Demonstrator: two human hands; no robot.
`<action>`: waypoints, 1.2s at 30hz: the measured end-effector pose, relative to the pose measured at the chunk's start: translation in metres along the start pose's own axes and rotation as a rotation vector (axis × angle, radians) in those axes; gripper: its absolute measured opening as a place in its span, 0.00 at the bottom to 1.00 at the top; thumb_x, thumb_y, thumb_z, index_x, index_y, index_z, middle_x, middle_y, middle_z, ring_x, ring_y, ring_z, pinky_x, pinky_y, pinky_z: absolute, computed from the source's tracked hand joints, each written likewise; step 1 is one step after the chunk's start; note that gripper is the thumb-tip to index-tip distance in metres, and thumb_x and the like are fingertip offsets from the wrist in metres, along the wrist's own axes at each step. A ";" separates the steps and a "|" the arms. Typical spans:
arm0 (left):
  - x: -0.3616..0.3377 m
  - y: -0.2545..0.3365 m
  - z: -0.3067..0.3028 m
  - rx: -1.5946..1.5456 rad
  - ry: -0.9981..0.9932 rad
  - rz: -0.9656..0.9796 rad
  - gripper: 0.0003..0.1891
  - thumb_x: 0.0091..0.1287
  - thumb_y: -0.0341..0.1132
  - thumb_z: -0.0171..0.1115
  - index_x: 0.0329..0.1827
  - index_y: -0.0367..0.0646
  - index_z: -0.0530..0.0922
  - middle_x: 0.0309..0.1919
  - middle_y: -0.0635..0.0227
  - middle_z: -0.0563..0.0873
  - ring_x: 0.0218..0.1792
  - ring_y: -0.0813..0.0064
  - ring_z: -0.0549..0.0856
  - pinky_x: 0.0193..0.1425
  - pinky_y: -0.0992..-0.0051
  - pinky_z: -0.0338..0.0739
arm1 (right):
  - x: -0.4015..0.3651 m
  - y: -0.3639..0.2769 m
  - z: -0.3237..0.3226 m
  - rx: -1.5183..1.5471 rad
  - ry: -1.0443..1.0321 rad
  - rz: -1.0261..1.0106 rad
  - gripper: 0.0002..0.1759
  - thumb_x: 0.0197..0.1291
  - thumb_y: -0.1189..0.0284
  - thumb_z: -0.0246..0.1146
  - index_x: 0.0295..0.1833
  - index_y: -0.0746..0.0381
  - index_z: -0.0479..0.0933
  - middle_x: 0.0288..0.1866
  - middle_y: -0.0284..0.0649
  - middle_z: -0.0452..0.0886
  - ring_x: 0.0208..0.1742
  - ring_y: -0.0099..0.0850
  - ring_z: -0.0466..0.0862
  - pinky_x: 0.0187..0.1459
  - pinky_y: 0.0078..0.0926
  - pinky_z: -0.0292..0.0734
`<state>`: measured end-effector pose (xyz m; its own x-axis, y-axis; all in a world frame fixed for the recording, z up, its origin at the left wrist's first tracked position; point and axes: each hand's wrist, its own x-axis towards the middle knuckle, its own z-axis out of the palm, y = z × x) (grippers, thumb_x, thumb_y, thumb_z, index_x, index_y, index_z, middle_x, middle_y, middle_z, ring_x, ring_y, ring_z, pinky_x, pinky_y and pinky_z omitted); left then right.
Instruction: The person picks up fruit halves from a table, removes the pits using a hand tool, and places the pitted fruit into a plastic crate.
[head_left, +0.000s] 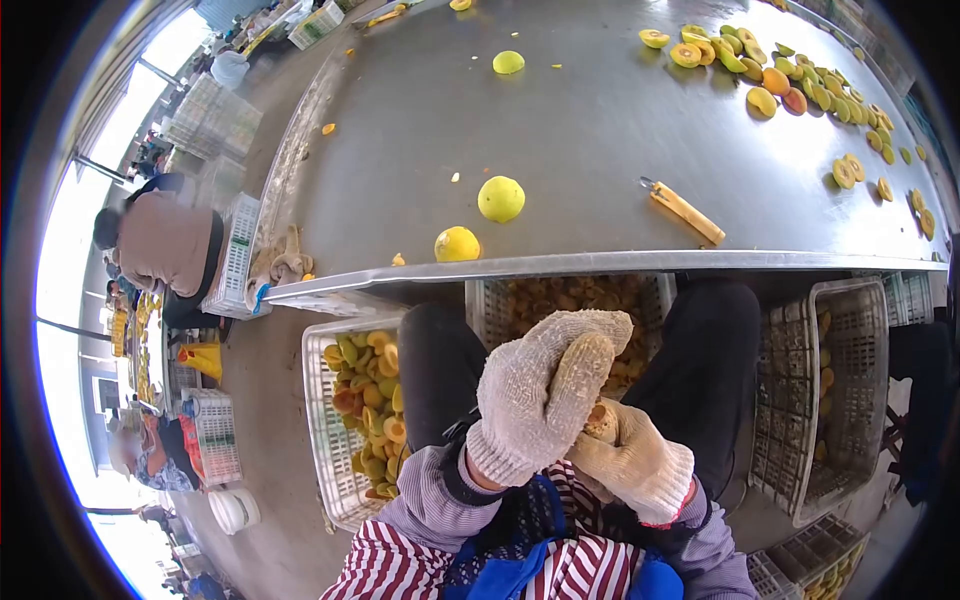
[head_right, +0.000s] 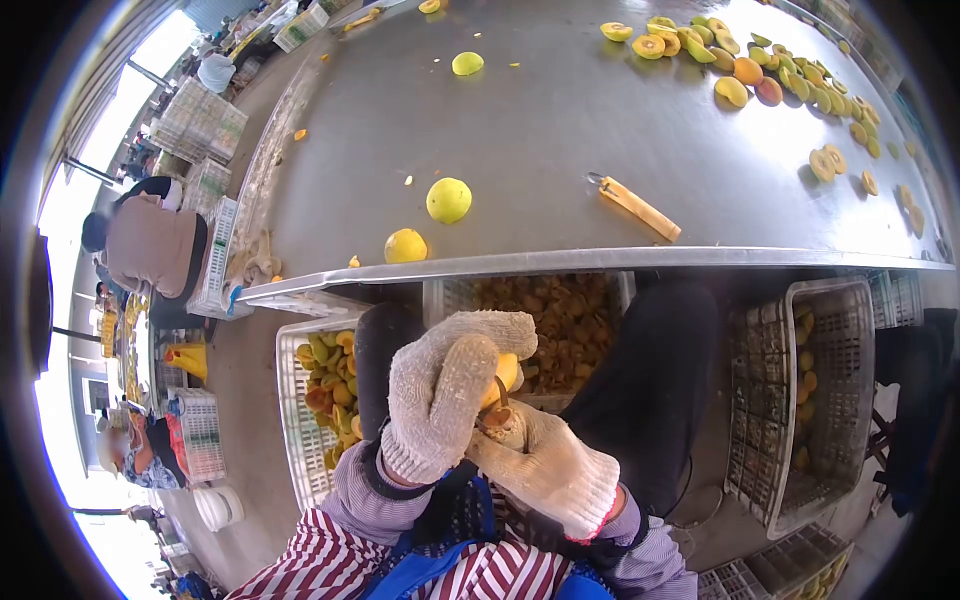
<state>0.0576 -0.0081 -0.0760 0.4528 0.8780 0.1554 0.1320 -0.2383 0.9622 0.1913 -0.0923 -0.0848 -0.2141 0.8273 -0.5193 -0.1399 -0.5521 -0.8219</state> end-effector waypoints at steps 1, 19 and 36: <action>0.002 0.000 0.001 0.000 -0.002 -0.002 0.15 0.78 0.37 0.58 0.57 0.35 0.84 0.45 0.56 0.91 0.44 0.64 0.92 0.49 0.73 0.84 | -0.001 0.001 0.001 0.057 0.001 -0.059 0.17 0.71 0.61 0.68 0.50 0.65 0.81 0.34 0.30 0.84 0.35 0.21 0.81 0.40 0.23 0.79; 0.012 0.002 -0.003 0.156 -0.282 0.034 0.17 0.77 0.43 0.60 0.50 0.35 0.84 0.42 0.55 0.91 0.41 0.65 0.92 0.48 0.70 0.85 | -0.010 0.012 -0.026 0.384 -0.349 0.184 0.15 0.69 0.59 0.68 0.41 0.60 0.78 0.20 0.26 0.73 0.16 0.16 0.70 0.17 0.16 0.62; 0.010 0.008 0.010 0.231 -0.267 -0.101 0.12 0.68 0.38 0.70 0.51 0.44 0.86 0.44 0.60 0.91 0.37 0.59 0.92 0.39 0.68 0.86 | -0.009 0.034 -0.023 0.588 -0.308 0.171 0.15 0.69 0.62 0.68 0.37 0.63 0.79 0.24 0.31 0.76 0.18 0.18 0.71 0.18 0.16 0.63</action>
<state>0.0716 -0.0053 -0.0684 0.6375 0.7698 -0.0310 0.3693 -0.2701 0.8892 0.2102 -0.1164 -0.1134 -0.5333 0.7044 -0.4684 -0.5629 -0.7089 -0.4250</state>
